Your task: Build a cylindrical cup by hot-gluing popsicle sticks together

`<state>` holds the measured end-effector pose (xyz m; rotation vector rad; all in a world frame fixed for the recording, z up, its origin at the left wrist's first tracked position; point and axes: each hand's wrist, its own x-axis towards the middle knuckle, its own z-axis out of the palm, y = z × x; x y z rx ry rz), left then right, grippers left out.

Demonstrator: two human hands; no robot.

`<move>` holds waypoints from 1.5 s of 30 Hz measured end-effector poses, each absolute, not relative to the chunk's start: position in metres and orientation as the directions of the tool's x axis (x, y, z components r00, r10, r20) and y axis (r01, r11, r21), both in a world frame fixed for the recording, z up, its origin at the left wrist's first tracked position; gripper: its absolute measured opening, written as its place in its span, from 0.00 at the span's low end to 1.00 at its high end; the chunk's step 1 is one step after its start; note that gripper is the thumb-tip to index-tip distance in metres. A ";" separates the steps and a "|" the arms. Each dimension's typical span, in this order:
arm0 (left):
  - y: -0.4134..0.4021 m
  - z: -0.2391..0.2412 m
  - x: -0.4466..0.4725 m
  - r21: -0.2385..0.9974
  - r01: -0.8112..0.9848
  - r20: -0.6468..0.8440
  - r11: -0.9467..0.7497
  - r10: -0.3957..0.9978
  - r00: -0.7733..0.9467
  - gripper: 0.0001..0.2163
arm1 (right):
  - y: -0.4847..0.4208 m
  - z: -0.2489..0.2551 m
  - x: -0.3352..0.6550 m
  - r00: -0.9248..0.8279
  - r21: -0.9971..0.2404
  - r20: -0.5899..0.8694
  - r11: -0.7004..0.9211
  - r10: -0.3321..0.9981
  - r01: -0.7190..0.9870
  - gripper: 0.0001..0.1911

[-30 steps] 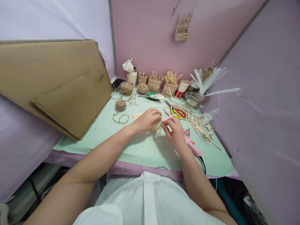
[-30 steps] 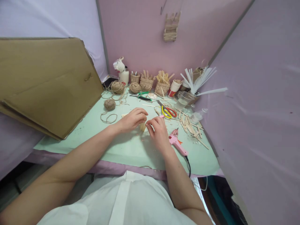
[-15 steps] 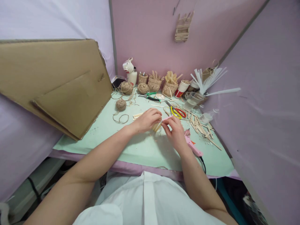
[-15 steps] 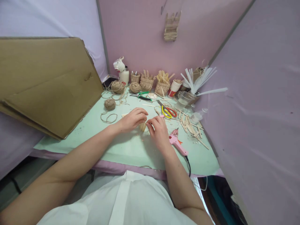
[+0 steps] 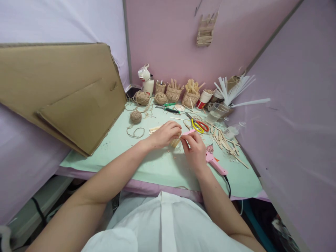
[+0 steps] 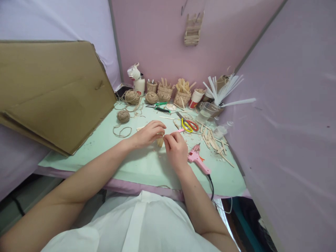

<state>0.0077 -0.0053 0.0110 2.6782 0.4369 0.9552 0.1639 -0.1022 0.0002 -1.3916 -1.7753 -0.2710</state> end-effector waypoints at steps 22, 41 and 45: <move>-0.012 0.010 0.010 0.313 0.199 0.615 -0.929 0.358 0.703 0.03 | -0.107 -0.010 0.159 -0.009 -0.203 0.809 0.294 0.588 0.934 0.10; -0.014 0.012 0.010 0.312 0.213 0.600 -0.926 0.366 0.712 0.03 | -0.109 -0.014 0.162 -0.031 -0.131 0.817 0.237 0.576 0.963 0.13; -0.013 0.010 0.011 0.305 0.204 0.614 -0.930 0.356 0.704 0.03 | -0.109 -0.014 0.161 -0.019 -0.133 0.814 0.218 0.581 0.967 0.13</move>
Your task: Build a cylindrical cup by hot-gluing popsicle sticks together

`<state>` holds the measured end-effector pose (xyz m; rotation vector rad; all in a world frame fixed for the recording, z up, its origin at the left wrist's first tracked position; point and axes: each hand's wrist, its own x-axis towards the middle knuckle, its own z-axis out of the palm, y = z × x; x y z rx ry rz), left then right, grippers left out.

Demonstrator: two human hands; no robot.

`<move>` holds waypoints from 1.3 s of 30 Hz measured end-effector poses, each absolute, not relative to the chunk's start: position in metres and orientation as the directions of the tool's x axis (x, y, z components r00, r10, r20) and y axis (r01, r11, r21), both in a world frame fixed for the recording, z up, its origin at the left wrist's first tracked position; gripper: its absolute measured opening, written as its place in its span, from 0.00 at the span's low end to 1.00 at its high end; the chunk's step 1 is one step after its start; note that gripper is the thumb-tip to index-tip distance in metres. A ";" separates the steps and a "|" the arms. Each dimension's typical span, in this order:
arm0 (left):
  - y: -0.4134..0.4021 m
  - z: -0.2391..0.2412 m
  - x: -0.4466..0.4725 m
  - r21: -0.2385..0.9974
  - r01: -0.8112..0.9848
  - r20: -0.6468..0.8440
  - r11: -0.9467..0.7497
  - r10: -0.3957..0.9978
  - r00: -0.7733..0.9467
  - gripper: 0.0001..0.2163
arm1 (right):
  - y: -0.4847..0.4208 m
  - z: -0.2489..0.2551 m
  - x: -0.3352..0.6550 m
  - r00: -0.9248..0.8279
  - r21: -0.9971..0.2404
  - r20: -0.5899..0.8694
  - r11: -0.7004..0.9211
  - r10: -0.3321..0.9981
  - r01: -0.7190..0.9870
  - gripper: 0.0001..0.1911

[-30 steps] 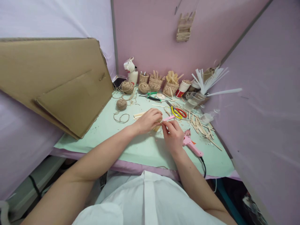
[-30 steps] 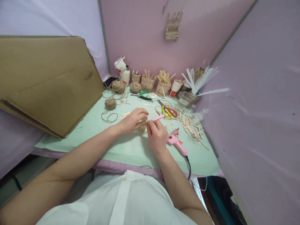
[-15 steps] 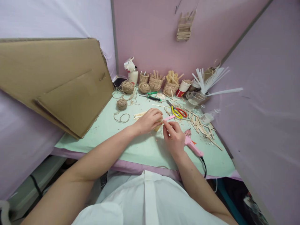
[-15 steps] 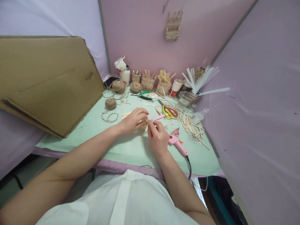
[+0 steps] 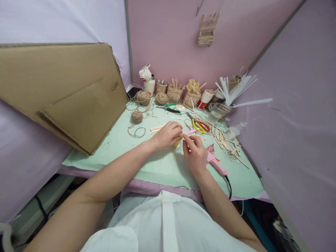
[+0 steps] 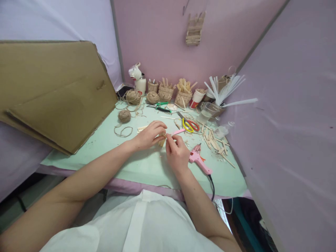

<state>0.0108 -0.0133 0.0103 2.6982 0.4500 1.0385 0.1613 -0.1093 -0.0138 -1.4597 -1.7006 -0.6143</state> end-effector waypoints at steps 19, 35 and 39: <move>-0.013 0.010 0.004 0.462 0.148 0.622 -0.874 0.439 0.649 0.27 | -0.101 -0.014 0.165 0.170 -0.530 0.706 0.353 0.688 0.771 0.20; 0.014 -0.009 0.011 0.972 -0.029 0.164 -0.233 0.585 0.794 0.31 | -0.083 -0.032 0.176 0.240 -0.939 0.301 0.244 0.923 0.242 0.26; 0.008 -0.002 0.010 0.981 -0.012 0.128 -0.195 0.595 0.794 0.30 | -0.083 -0.027 0.176 0.225 -0.962 0.265 0.242 0.938 0.124 0.24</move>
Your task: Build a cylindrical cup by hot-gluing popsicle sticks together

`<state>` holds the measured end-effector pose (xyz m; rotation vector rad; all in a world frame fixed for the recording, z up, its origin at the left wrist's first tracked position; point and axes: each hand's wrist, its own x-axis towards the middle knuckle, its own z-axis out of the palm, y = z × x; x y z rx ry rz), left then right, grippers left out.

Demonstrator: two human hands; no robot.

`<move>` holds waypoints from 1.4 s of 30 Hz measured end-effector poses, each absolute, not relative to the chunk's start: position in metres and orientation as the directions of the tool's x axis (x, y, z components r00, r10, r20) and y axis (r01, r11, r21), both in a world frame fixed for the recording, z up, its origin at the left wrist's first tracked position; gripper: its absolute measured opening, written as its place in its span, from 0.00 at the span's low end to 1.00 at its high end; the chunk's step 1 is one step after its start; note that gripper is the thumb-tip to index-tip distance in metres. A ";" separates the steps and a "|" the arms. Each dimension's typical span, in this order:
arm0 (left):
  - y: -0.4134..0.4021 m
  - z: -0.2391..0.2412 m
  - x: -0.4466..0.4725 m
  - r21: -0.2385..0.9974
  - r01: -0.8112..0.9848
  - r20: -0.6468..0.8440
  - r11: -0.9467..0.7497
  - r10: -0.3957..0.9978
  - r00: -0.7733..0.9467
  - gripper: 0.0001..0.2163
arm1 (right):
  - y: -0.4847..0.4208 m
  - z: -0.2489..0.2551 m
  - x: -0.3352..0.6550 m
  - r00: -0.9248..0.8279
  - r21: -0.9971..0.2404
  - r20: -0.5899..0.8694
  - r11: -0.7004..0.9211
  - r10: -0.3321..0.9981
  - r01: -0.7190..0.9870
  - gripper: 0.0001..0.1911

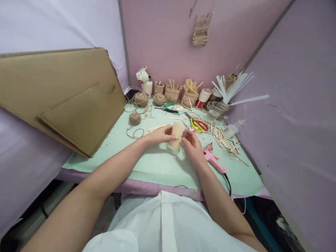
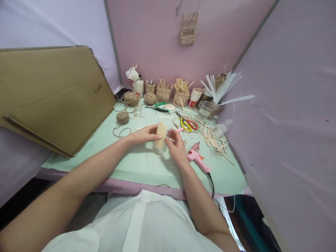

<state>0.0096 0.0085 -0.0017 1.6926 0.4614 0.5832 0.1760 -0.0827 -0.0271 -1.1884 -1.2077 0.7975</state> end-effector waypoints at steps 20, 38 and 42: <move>0.005 -0.001 0.012 0.971 0.052 0.109 -0.232 0.628 0.771 0.28 | -0.086 -0.021 0.169 0.266 -0.956 0.261 0.210 0.928 0.203 0.24; 0.005 -0.001 0.010 0.982 0.056 0.074 -0.183 0.636 0.768 0.26 | -0.090 -0.021 0.173 0.183 -0.961 0.219 0.180 0.958 0.209 0.27; 0.005 -0.001 0.010 0.980 0.062 0.076 -0.191 0.637 0.767 0.27 | -0.088 -0.022 0.175 0.178 -0.968 0.199 0.165 0.964 0.190 0.27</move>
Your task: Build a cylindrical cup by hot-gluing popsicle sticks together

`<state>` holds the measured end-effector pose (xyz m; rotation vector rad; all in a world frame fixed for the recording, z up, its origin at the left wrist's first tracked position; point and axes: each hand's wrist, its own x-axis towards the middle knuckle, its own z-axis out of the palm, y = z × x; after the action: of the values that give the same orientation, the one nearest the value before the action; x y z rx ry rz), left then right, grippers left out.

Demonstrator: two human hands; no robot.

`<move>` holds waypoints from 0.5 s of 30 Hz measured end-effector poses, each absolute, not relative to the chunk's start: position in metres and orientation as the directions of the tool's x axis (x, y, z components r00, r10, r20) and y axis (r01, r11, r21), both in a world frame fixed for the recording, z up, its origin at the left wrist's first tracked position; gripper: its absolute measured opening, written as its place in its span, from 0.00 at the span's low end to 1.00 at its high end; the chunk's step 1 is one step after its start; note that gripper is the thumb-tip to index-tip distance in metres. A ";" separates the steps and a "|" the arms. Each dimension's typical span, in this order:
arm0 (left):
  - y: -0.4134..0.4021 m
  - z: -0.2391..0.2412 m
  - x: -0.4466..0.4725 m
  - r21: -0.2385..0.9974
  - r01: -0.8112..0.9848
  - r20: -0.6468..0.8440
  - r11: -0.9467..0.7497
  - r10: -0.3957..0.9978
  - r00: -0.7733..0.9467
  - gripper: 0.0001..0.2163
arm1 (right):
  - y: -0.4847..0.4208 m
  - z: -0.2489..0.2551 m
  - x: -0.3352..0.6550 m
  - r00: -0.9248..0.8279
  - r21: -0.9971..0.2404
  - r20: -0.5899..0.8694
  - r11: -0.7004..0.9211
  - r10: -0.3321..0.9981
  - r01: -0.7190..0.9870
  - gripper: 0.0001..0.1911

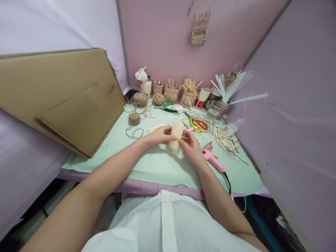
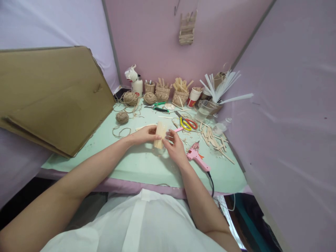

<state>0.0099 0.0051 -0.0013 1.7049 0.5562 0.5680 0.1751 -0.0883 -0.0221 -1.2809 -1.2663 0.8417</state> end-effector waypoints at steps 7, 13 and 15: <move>0.003 0.000 0.009 0.973 0.114 0.029 -0.200 0.600 0.799 0.27 | -0.084 -0.022 0.182 0.290 -0.969 0.208 0.156 0.934 0.193 0.25; 0.001 0.004 0.008 0.956 0.155 0.022 -0.250 0.587 0.809 0.25 | -0.083 -0.023 0.181 0.309 -0.970 0.211 0.159 0.927 0.186 0.22; 0.001 0.004 0.008 0.957 0.155 0.018 -0.244 0.585 0.811 0.25 | -0.083 -0.024 0.180 0.311 -0.969 0.214 0.162 0.926 0.184 0.22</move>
<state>0.0085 0.0011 0.0045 1.7997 0.5684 0.4477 0.1801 -0.0827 -0.0240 -1.3155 -1.1505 0.7449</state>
